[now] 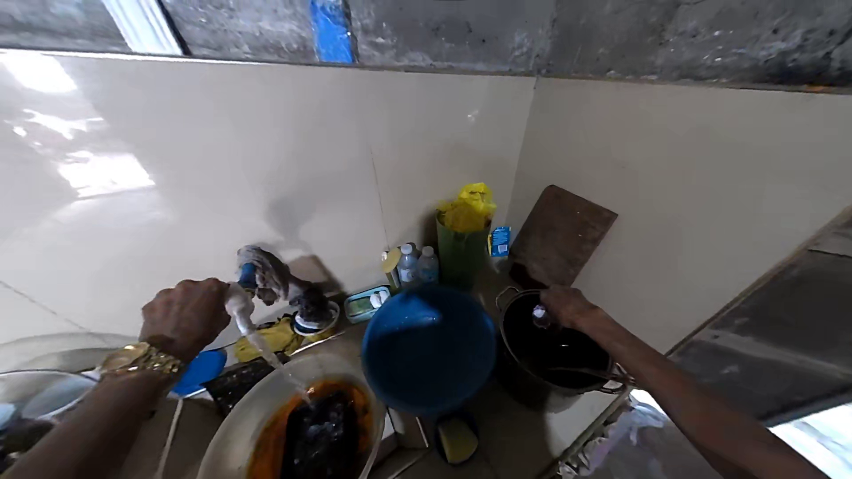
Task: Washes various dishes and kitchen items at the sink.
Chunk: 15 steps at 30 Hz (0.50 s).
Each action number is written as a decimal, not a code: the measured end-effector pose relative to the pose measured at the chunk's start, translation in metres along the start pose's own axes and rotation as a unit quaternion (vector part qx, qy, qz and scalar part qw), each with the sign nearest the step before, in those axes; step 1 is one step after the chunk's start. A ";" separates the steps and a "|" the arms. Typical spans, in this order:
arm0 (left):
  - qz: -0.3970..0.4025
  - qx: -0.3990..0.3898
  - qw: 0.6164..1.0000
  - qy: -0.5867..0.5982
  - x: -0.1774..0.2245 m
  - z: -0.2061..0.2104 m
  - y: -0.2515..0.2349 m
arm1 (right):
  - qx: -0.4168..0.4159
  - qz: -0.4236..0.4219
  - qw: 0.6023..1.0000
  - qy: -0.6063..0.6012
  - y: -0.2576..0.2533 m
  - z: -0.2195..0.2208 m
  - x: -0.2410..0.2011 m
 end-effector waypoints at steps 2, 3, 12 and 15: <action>-0.003 -0.001 1.000 0.009 -0.001 0.000 0.001 | 0.011 -0.016 1.000 0.005 0.010 -0.026 -0.021; -0.004 -0.007 1.000 0.006 -0.001 -0.001 0.002 | 0.008 -0.022 1.000 0.013 0.010 -0.035 -0.030; 0.007 -0.047 0.998 0.027 0.004 -0.013 0.009 | 0.081 -0.083 0.993 0.029 0.009 -0.053 -0.084; 0.002 -0.052 0.998 0.031 0.002 -0.015 0.008 | 0.071 -0.119 0.990 0.038 0.031 -0.063 -0.120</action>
Point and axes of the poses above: each hand's wrist, its own y-axis away from the middle knuckle, its own z-axis out of the palm, x = y × z, the point moved 5 cm from there along -y, towards the middle knuckle, and after that the axes turned 1 degree about y, right-handed, at the moved point
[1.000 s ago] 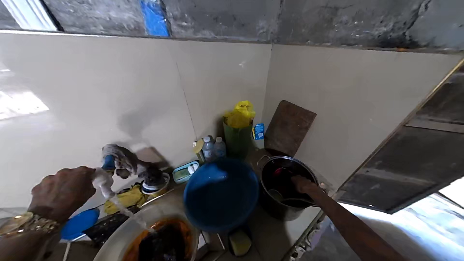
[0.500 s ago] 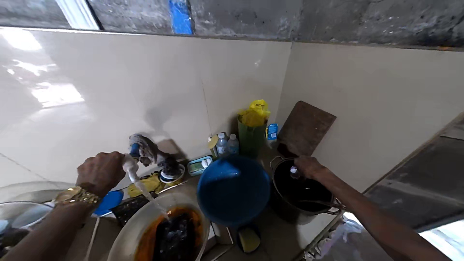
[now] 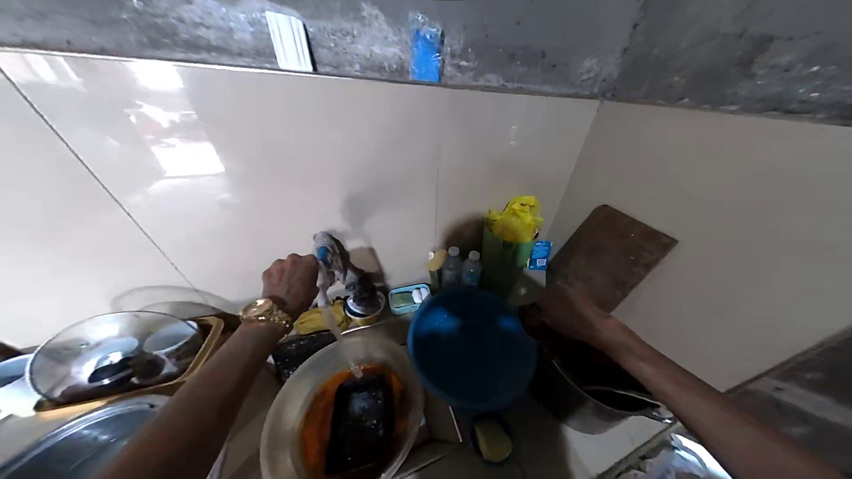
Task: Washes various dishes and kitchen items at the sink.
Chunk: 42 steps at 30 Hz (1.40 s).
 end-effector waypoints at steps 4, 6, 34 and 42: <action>0.063 0.193 0.975 0.094 -0.003 -0.004 0.024 | 0.026 -0.075 0.994 -0.081 -0.001 -0.001 -0.039; 0.147 0.250 0.950 0.114 0.018 -0.001 0.056 | 0.052 -0.099 0.982 -0.152 -0.008 0.008 -0.056; 0.130 0.072 0.962 0.229 -0.060 0.026 -0.021 | -0.089 -0.110 0.932 -0.333 -0.018 0.016 -0.184; 0.045 0.230 0.953 0.190 -0.051 0.016 0.006 | -0.070 -0.121 0.942 -0.305 -0.014 0.023 -0.200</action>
Point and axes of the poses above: each hand's wrist, its own y-axis away from the middle knuckle, its own z-axis out of the palm, x = y × z, the point moved 5 cm from there along -y, towards the middle knuckle, and after that the axes turned 1 degree about y, right-handed, at the moved point
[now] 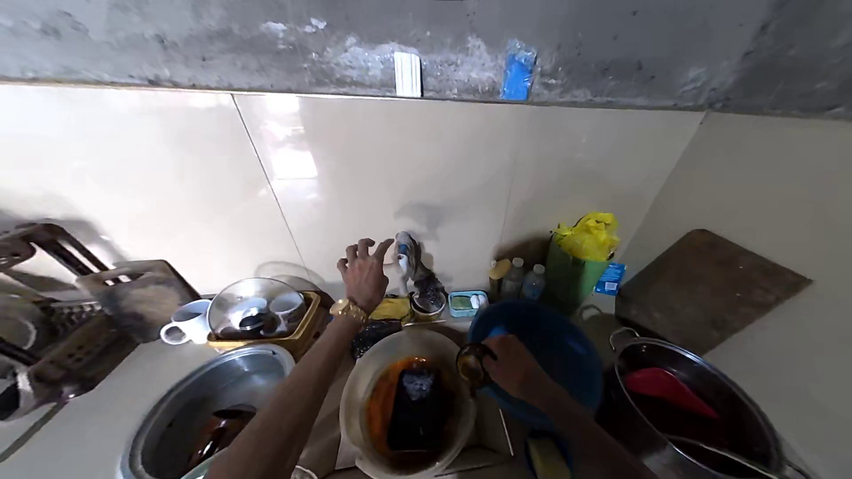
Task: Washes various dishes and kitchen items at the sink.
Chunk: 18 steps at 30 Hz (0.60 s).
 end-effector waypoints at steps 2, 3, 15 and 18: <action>0.078 0.019 0.996 0.036 0.020 -0.006 0.039 | 0.010 0.001 1.000 -0.005 0.000 0.004 -0.004; 0.114 -0.028 0.991 0.064 0.028 -0.001 0.066 | 0.014 -0.003 1.000 -0.006 -0.002 0.007 -0.006; 0.073 -0.116 0.959 0.248 0.005 0.062 0.189 | 0.100 -0.191 0.968 -0.125 -0.017 0.063 -0.042; 0.068 -0.076 0.958 0.269 -0.011 0.055 0.196 | 0.018 -0.232 0.955 -0.186 -0.019 0.072 -0.036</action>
Point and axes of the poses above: each hand's wrist, its own y-axis away from the middle knuckle, its own z-axis out of the palm, x = y × z, the point moved 5 cm from there along -y, towards the middle knuckle, and after that the axes turned 1 degree about y, right-handed, at the moved point
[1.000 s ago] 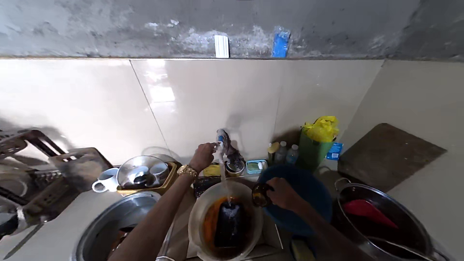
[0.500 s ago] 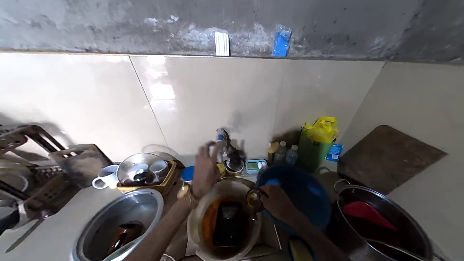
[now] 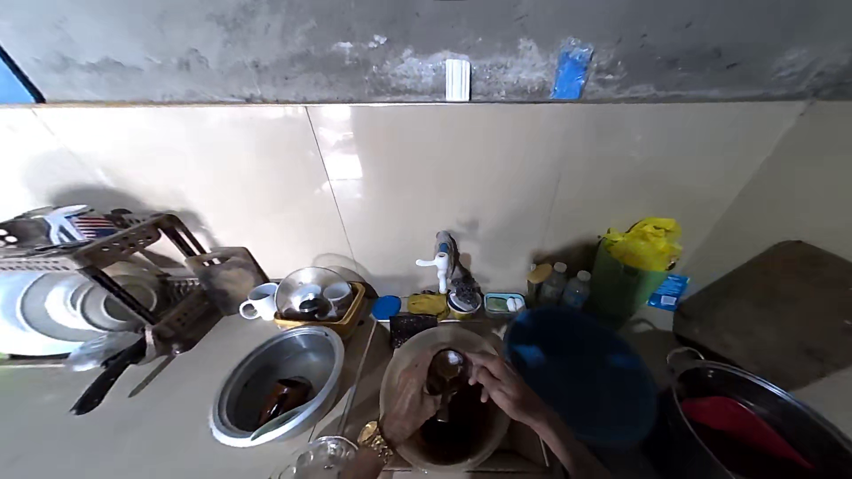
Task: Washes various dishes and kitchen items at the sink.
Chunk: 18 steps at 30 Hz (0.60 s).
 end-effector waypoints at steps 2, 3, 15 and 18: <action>0.002 0.022 1.000 -0.005 -0.004 -0.006 0.003 | -0.014 -0.001 0.999 0.033 -0.001 0.008 0.006; -0.008 0.023 1.000 -0.006 -0.002 -0.007 0.002 | -0.011 -0.001 0.999 0.040 -0.002 0.016 0.009; 0.035 -0.088 0.994 -0.053 0.016 -0.026 -0.004 | 0.265 0.004 0.963 -0.037 -0.023 0.066 0.051; 0.044 -0.022 0.999 -0.023 0.017 -0.034 -0.009 | 0.284 -0.024 0.959 -0.013 -0.023 0.067 0.047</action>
Point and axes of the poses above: each hand's wrist, its own y-axis away from the middle knuckle, its own z-axis out of the palm, x = y × z, the point moved 5 cm from there along -y, towards the middle knuckle, and after that the axes turned 1 degree about y, right-handed, at the moved point
